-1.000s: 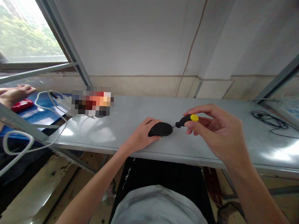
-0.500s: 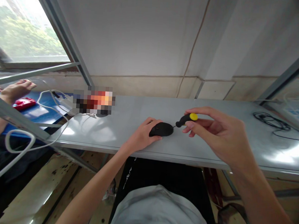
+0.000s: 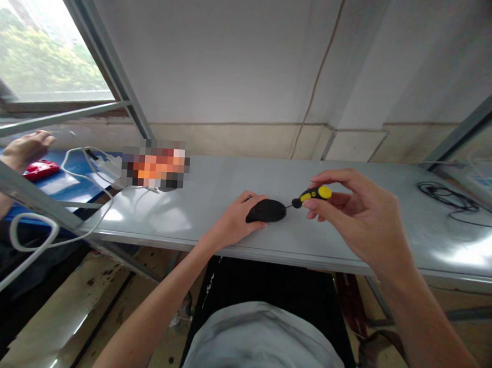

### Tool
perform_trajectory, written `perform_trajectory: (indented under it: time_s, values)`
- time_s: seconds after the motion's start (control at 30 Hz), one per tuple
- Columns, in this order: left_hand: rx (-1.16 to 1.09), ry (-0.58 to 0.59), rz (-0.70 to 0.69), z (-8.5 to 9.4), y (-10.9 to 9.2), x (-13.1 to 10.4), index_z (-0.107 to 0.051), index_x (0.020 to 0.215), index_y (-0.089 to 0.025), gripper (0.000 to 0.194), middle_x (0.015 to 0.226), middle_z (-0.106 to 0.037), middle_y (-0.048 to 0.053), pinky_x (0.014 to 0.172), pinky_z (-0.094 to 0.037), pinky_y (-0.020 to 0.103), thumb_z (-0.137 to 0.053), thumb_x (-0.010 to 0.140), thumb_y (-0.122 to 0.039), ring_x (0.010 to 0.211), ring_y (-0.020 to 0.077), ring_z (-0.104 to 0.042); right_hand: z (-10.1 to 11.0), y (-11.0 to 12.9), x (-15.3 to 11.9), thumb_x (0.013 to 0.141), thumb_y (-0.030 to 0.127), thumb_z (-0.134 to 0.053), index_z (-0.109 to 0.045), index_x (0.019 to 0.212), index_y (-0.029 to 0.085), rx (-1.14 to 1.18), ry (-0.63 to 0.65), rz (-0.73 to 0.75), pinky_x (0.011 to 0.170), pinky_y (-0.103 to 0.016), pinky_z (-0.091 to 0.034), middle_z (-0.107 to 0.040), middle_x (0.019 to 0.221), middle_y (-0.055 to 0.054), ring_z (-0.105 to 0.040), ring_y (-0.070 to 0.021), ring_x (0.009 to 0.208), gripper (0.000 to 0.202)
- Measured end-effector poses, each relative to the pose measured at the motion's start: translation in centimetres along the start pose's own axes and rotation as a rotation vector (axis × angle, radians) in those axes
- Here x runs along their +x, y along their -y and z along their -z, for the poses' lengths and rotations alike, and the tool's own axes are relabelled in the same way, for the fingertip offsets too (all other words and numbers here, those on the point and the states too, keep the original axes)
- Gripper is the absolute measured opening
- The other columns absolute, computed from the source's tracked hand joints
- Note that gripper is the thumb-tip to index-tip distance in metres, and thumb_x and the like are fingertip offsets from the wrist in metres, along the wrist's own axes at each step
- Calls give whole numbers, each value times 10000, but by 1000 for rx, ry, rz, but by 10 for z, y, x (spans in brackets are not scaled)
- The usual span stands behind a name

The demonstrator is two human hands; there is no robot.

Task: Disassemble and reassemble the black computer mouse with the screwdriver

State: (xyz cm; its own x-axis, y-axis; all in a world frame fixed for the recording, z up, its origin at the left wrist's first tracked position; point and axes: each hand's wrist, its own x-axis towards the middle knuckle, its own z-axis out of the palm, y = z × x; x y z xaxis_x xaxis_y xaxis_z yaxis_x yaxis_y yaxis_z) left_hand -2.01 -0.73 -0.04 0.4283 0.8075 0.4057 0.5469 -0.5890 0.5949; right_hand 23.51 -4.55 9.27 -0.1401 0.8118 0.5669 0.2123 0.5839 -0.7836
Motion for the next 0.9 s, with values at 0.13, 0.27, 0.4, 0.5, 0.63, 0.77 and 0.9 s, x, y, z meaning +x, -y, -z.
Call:
perform_trajectory:
  time_s: [0.13,0.27,0.4,0.5,0.63,0.77,0.9]
  values:
    - [-1,3,6,0,0,0,-579,1451,-272,589,1345,-606,68,1188,-479,437,-813,916,-191,1277,262,-608,-2,1,1,853,376,-906,-804,1034,263,-38,-22,49,608,-304,-635,-728,917,-2,-704,-137,625,236]
    - [-6,6,16,0,-2,0,-573,1460,-270,594,1345,-600,72,1176,-489,437,-807,920,-192,1261,261,-613,-3,-1,2,855,366,-908,-824,1022,262,-58,-43,77,600,-326,-637,-713,945,-15,-693,-141,630,214]
    - [-1,6,20,0,-2,0,-569,1469,-277,599,1347,-603,70,1188,-482,445,-799,922,-191,1271,265,-612,-3,-1,3,854,370,-904,-819,1008,256,-27,-21,45,585,-308,-651,-701,954,-17,-697,-138,637,210]
    - [2,1,8,0,0,0,-572,1469,-276,592,1354,-606,72,1188,-485,447,-796,927,-195,1276,268,-613,-1,1,2,881,356,-878,-804,1030,248,8,15,9,608,-278,-668,-704,956,-13,-726,-134,656,198]
    - [12,-8,-15,-1,3,0,-572,1471,-267,597,1357,-608,78,1177,-493,443,-807,926,-203,1266,265,-615,3,4,1,946,366,-816,-804,1086,256,34,74,-1,664,-276,-691,-728,1042,-30,-770,-141,704,179]
    - [16,-7,-13,-1,2,0,-573,1470,-263,604,1353,-613,80,1179,-494,454,-811,919,-196,1273,270,-617,5,4,1,940,363,-821,-801,1080,231,6,51,-16,654,-272,-688,-763,971,-32,-770,-148,682,193]
    - [14,-8,5,-1,0,0,-522,1516,-275,655,1393,-614,87,1197,-483,487,-796,925,-198,1313,286,-609,2,3,2,885,406,-875,-790,1030,227,-5,15,-34,617,-261,-674,-766,860,-12,-765,-159,665,246]
